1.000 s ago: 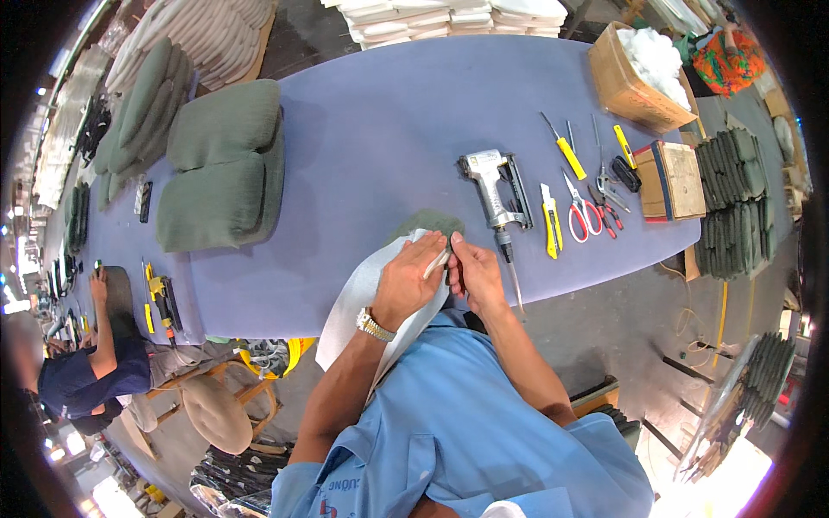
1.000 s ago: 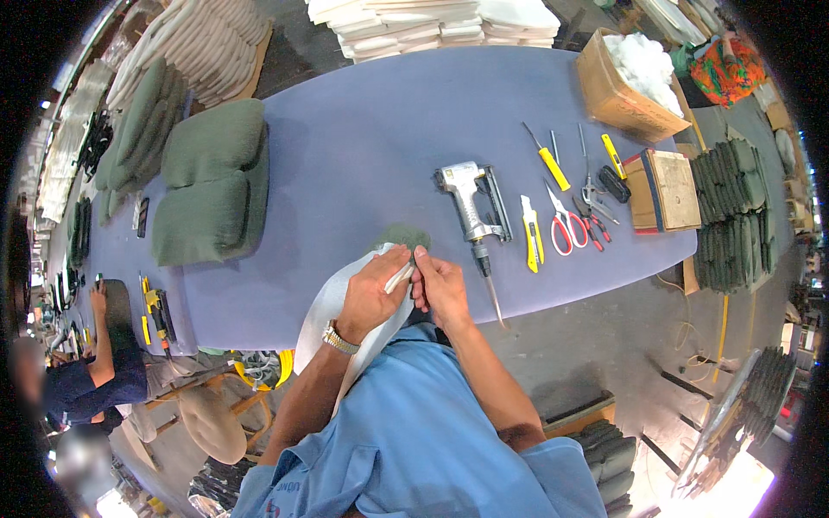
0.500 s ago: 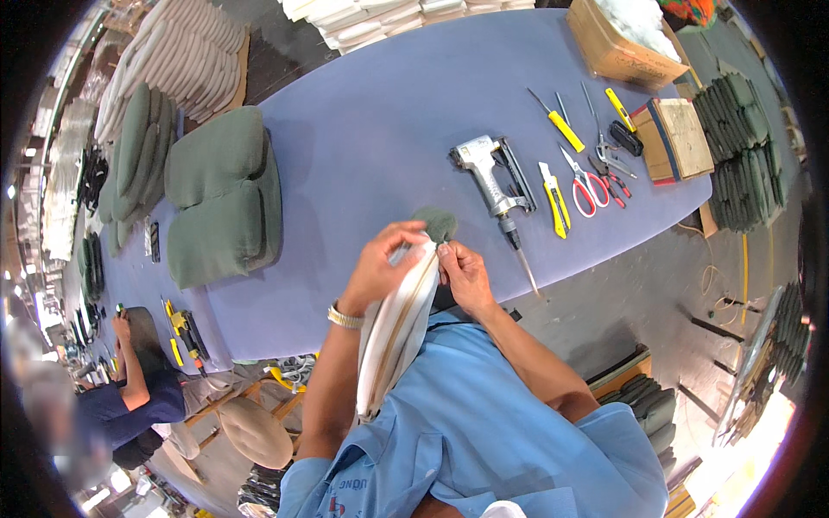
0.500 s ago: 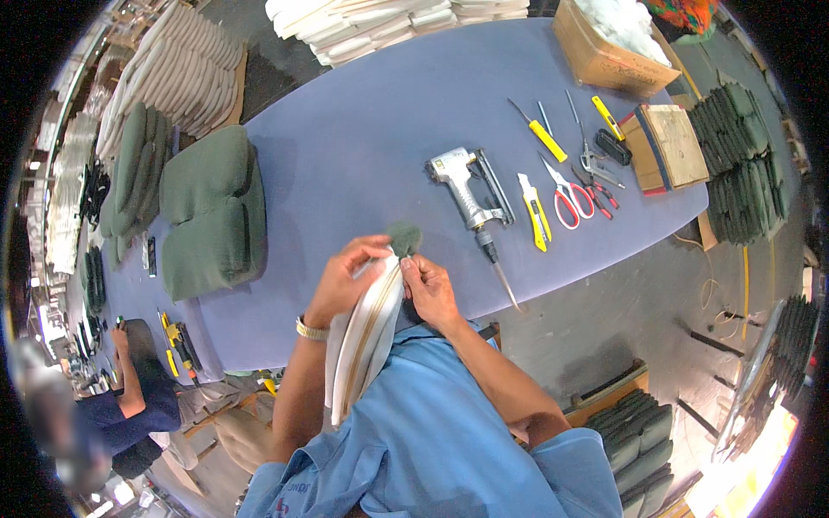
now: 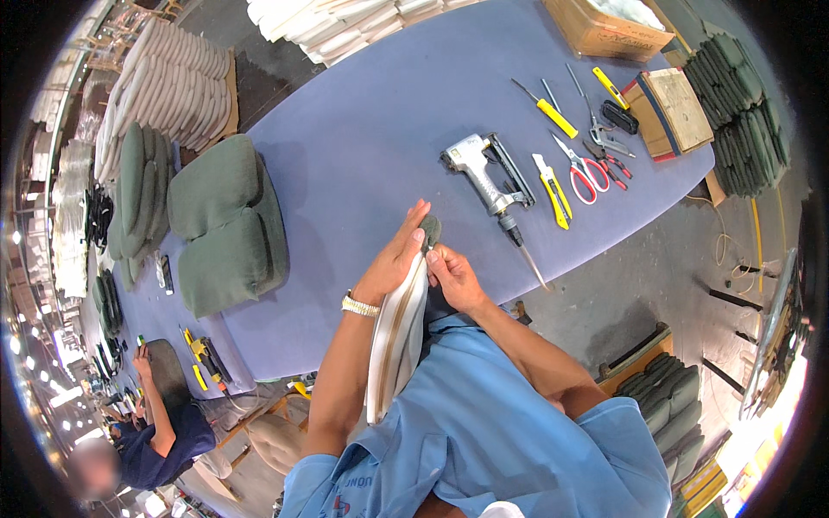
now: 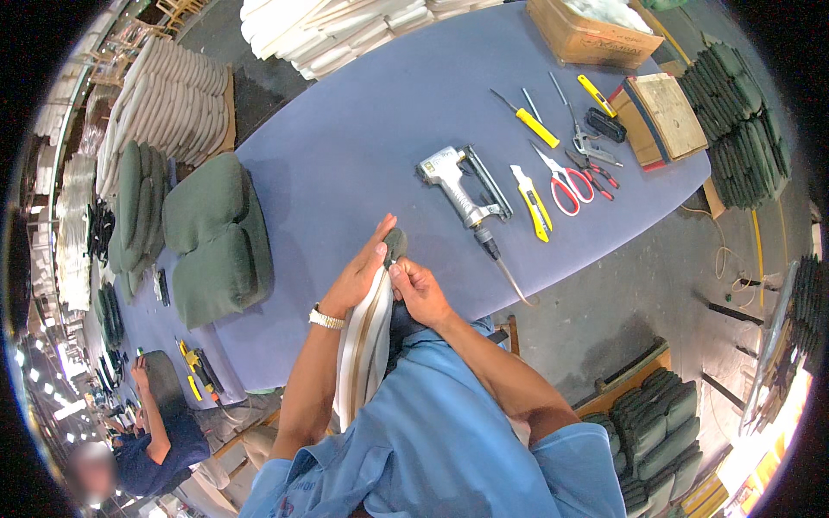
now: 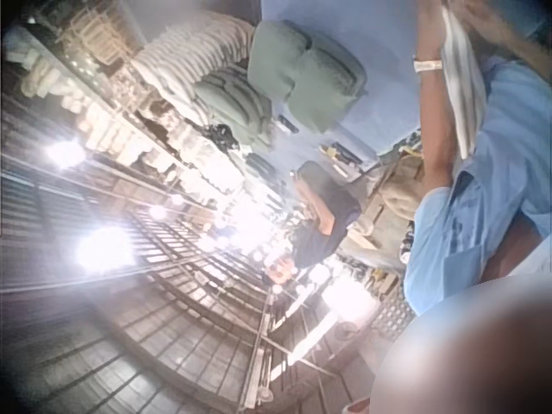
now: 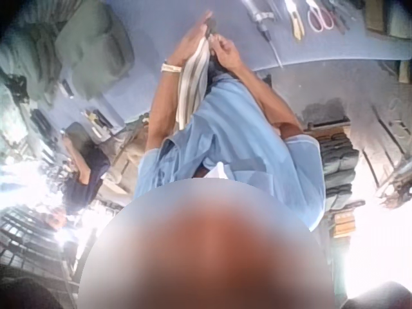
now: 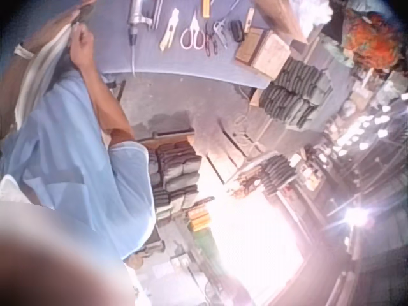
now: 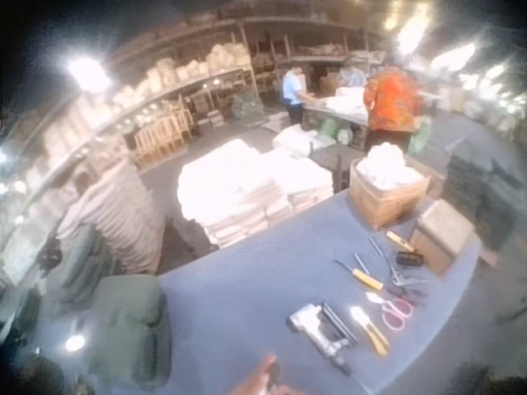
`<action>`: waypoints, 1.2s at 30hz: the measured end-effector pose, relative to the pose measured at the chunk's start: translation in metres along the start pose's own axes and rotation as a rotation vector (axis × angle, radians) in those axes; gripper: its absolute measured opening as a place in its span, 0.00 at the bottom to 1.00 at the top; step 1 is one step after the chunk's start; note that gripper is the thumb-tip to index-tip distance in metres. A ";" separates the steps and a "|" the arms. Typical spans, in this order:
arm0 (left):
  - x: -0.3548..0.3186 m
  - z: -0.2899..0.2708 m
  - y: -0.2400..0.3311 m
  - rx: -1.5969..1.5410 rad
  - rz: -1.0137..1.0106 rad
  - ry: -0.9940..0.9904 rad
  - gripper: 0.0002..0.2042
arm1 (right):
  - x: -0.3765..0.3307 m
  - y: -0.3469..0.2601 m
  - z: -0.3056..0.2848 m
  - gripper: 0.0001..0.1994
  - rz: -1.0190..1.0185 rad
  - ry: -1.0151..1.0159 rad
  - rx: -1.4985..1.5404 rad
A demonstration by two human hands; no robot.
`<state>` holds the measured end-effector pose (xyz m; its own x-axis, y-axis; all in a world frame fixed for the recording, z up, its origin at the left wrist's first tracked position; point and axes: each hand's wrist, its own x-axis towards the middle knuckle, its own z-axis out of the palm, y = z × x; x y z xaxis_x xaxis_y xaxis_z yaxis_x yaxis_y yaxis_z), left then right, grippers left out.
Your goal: The person assembles green fabric cushions by wrapping foam inserts with fabric, trimming excess material with a utility knife, and securing edges with a staple gun. Completed cushions are stacked on the table.
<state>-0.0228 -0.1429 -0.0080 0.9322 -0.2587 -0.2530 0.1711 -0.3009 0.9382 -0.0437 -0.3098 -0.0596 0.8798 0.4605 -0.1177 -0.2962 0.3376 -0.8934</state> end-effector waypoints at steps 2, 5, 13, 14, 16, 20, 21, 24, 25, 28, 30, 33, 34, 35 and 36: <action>-0.005 0.001 0.003 0.027 0.003 -0.004 0.31 | 0.000 0.001 -0.001 0.17 0.011 -0.016 0.039; -0.010 0.002 0.005 0.108 0.029 -0.002 0.32 | 0.002 0.004 -0.001 0.17 0.010 -0.021 0.181; -0.016 0.018 0.011 0.390 0.081 0.110 0.33 | -0.002 0.005 -0.022 0.18 0.201 -0.016 0.365; -0.017 0.022 0.013 0.445 0.071 0.136 0.33 | -0.003 0.004 -0.026 0.18 0.217 -0.022 0.330; -0.019 0.024 0.027 0.508 0.006 0.170 0.33 | 0.001 -0.012 -0.031 0.15 0.201 -0.014 0.205; -0.018 0.030 0.028 0.676 -0.004 0.216 0.34 | 0.046 -0.031 -0.088 0.08 0.118 0.346 -0.701; -0.017 0.029 0.028 0.671 -0.010 0.217 0.34 | 0.062 -0.031 -0.103 0.13 -0.025 0.427 -0.873; -0.016 0.030 0.028 0.651 -0.026 0.223 0.35 | 0.103 -0.017 -0.126 0.27 -0.099 0.388 -1.176; -0.016 0.032 0.030 0.644 -0.036 0.229 0.35 | 0.111 -0.012 -0.130 0.30 -0.062 0.325 -1.243; -0.013 0.036 0.031 0.644 -0.060 0.240 0.36 | 0.123 -0.005 -0.129 0.36 -0.002 0.297 -1.481; -0.013 0.039 0.030 0.649 -0.066 0.250 0.36 | 0.127 -0.014 -0.129 0.34 0.106 0.321 -1.400; -0.019 0.042 0.026 0.647 -0.076 0.296 0.36 | 0.112 -0.079 -0.103 0.28 0.222 0.277 -1.135; -0.020 0.042 0.027 0.642 -0.071 0.302 0.36 | 0.094 -0.092 -0.100 0.27 0.218 0.261 -1.027; -0.019 0.043 0.027 0.636 -0.063 0.307 0.36 | 0.077 -0.100 -0.101 0.26 0.215 0.250 -0.918; -0.018 0.043 0.029 0.635 -0.081 0.297 0.36 | 0.058 -0.107 -0.102 0.26 0.215 0.242 -0.808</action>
<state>-0.0486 -0.1863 0.0133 0.9875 0.0215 -0.1564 0.1090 -0.8097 0.5767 0.0771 -0.4028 -0.0146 0.9173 0.2290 -0.3258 -0.1910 -0.4650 -0.8645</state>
